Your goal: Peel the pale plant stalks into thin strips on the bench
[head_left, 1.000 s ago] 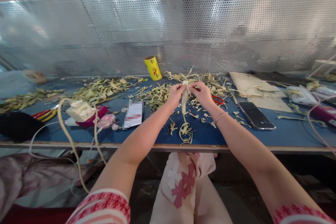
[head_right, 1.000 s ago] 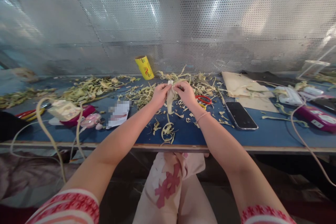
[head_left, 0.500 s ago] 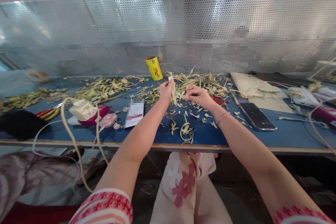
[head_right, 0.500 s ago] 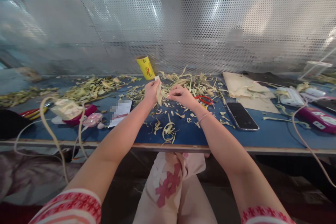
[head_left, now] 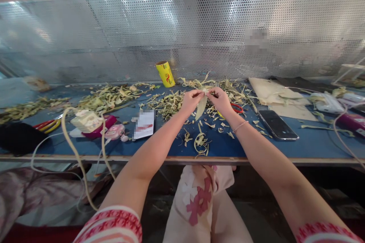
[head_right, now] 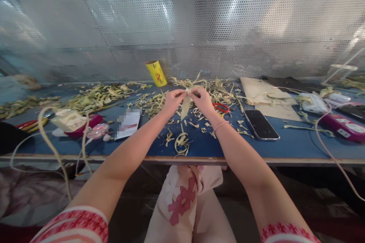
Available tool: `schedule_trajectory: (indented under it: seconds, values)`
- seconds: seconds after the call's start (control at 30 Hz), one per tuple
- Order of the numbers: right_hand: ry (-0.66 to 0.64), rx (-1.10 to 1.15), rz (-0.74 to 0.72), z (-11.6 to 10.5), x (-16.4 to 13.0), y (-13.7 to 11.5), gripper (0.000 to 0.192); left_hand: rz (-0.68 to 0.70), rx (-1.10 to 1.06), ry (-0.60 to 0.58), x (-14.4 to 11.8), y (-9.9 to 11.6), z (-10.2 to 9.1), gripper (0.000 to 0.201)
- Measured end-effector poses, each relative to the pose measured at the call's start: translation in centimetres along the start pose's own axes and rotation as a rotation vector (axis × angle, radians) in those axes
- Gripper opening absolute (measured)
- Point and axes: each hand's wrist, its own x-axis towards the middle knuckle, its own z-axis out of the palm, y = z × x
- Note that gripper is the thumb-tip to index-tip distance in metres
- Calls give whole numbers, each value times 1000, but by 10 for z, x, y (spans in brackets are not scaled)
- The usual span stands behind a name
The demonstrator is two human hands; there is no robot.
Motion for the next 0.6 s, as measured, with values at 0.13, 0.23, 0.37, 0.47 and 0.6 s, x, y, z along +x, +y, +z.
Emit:
schedule_trajectory:
  seconds: [0.13, 0.23, 0.37, 0.47, 0.6]
  values:
    - [48, 98, 68, -1, 1, -1, 26, -19, -36, -35, -3, 3, 4, 8]
    - [43, 124, 75, -1, 1, -1, 30, -37, -55, -53, -4, 5, 5, 8]
    - [5, 112, 70, 1, 1, -1, 24, -41, -79, -53, -4, 5, 6, 9]
    - [19, 87, 47, 1, 0, -1, 19, -85, -128, -26, -3, 3, 7, 9]
    - [-13, 22, -45, -1, -1, -2, 15, -180, -263, 36, 0, -1, 6, 8]
